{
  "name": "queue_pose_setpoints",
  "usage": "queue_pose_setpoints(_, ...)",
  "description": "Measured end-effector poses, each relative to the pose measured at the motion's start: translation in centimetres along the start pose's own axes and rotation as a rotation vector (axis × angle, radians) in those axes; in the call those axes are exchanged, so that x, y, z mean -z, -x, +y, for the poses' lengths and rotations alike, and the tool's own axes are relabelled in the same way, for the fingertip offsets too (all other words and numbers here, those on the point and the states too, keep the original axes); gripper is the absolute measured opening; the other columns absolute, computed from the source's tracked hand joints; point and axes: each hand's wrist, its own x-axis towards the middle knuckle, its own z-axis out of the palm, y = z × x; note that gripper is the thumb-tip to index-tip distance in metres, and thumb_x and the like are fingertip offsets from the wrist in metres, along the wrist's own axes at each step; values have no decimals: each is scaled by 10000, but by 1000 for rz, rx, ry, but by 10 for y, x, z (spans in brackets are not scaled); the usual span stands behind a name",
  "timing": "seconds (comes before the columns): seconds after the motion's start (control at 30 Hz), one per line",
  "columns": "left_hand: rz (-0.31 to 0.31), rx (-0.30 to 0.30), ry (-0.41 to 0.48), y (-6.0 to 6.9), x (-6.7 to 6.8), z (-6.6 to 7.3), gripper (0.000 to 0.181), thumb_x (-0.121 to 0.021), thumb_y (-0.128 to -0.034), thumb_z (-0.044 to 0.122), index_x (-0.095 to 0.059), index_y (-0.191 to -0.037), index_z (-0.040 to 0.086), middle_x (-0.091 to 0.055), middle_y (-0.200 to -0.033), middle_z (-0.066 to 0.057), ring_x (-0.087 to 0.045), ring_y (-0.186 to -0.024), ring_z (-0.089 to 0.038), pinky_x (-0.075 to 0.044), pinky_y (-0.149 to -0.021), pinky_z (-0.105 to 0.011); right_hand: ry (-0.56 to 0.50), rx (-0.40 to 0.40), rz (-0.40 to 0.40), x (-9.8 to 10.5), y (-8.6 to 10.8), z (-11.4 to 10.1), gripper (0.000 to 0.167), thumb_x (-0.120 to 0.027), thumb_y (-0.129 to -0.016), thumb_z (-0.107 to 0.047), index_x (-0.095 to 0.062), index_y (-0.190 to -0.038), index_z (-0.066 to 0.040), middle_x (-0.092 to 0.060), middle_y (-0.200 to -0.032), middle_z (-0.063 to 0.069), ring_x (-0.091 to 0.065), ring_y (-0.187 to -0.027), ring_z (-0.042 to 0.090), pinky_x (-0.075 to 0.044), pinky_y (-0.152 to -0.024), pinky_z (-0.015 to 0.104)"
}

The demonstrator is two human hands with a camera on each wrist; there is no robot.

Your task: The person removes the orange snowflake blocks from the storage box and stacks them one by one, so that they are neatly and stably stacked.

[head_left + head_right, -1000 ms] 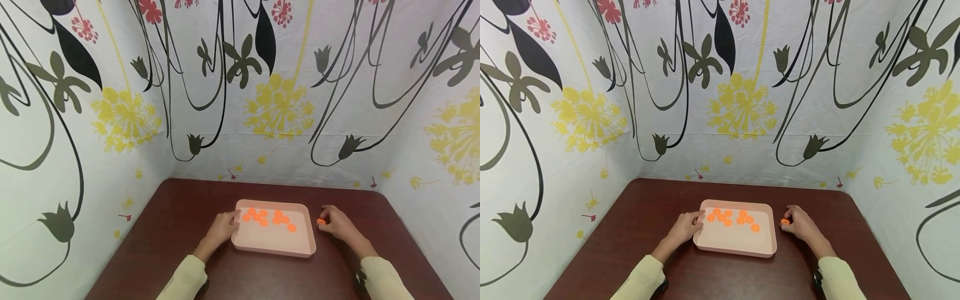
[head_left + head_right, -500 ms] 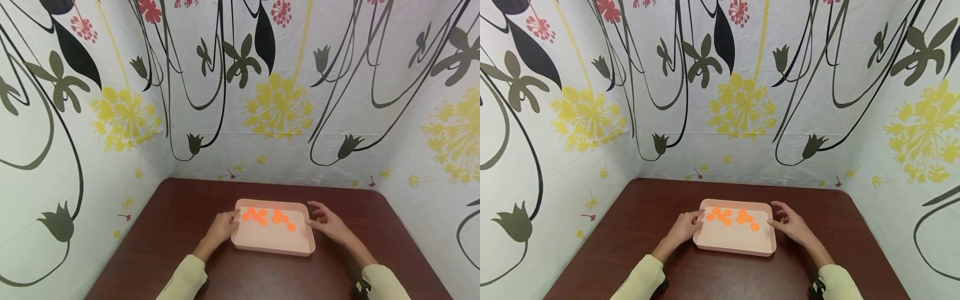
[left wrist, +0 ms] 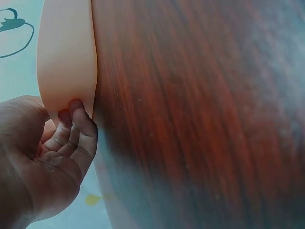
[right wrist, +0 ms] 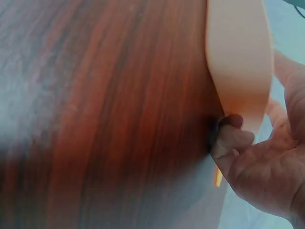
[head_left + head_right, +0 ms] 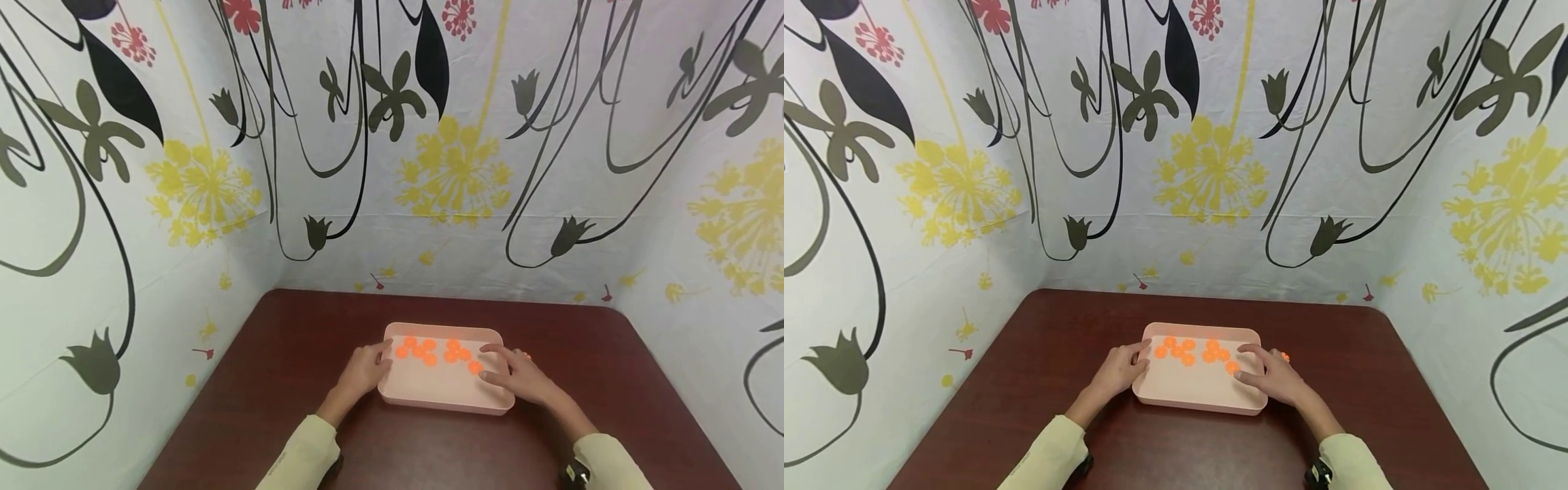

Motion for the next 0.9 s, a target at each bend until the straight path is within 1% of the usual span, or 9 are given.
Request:
queue_pose_setpoints(0.07,1,-1,3,0,-1,0,489,-693,-997,145,-629,-1481,112,-341,-566,66,-281,-501,-90,-251,-472,-228,4,-2,9,-2,0,-1,600,-721,-982,-477,-568,-1484,-184,-564,-1530,200,-370,-1474,587,-452,-1019,701)
queue_pose_setpoints(0.1,-1,3,1,0,-1,0,491,-693,-999,153,-626,-1485,119,-341,-567,69,-282,-502,-88,-254,-471,-225,10,-11,21,-4,0,-1,595,-731,-976,-473,-579,-1475,-188,-575,-1523,199,-371,-1478,592,-459,-1012,706)
queue_pose_setpoints(0.17,2,10,0,0,-2,0,493,-692,-1005,159,-620,-1491,121,-345,-566,71,-287,-502,-83,-258,-469,-218,25,-42,39,-7,-1,-3,586,-758,-950,-487,-608,-1445,-212,-625,-1431,194,-512,-1356,537,-514,-934,629)
queue_pose_setpoints(0.23,10,15,1,-1,-3,0,495,-691,-1009,157,-613,-1496,113,-352,-563,67,-297,-496,-86,-267,-460,-213,49,-67,53,-11,-2,-4,582,-783,-920,-512,-635,-1412,-239,-657,-1313,170,-609,-1152,409,-525,-803,503)
queue_pose_setpoints(0.33,21,28,1,0,-3,1,502,-687,-1017,157,-598,-1508,106,-359,-560,68,-313,-491,-86,-281,-448,-206,89,-114,63,-16,-4,-7,565,-815,-878,-543,-662,-1364,-299,-664,-1206,112,-597,-1005,285,-466,-704,396)
queue_pose_setpoints(0.47,28,35,-4,1,-3,1,503,-679,-1021,157,-591,-1514,113,-355,-569,72,-315,-500,-85,-286,-448,-207,154,-144,76,-21,-5,-9,522,-844,-858,-510,-683,-1325,-340,-703,-1277,75,-620,-1197,363,-518,-777,484)
queue_pose_setpoints(0.53,28,32,-8,1,-4,1,503,-676,-1021,155,-590,-1515,113,-354,-577,69,-315,-509,-88,-288,-450,-211,176,-150,76,-22,-6,-9,511,-852,-856,-489,-689,-1320,-346,-700,-1306,77,-614,-1239,382,-528,-805,533)
queue_pose_setpoints(0.77,33,-10,-64,-1,-5,0,525,-690,-1011,147,-579,-1520,92,-391,-598,68,-337,-526,-81,-319,-474,-215,208,-179,90,-22,-8,-11,471,-844,-861,-500,-712,-1294,-370,-673,-1323,136,-652,-1180,367,-541,-783,537)
queue_pose_setpoints(0.9,35,-21,-85,0,-4,1,523,-692,-1005,140,-584,-1512,74,-474,-636,45,-456,-625,-110,-436,-585,-233,212,-193,110,-25,-8,-16,445,-838,-872,-485,-733,-1283,-351,-649,-1368,199,-651,-1188,396,-545,-761,543)
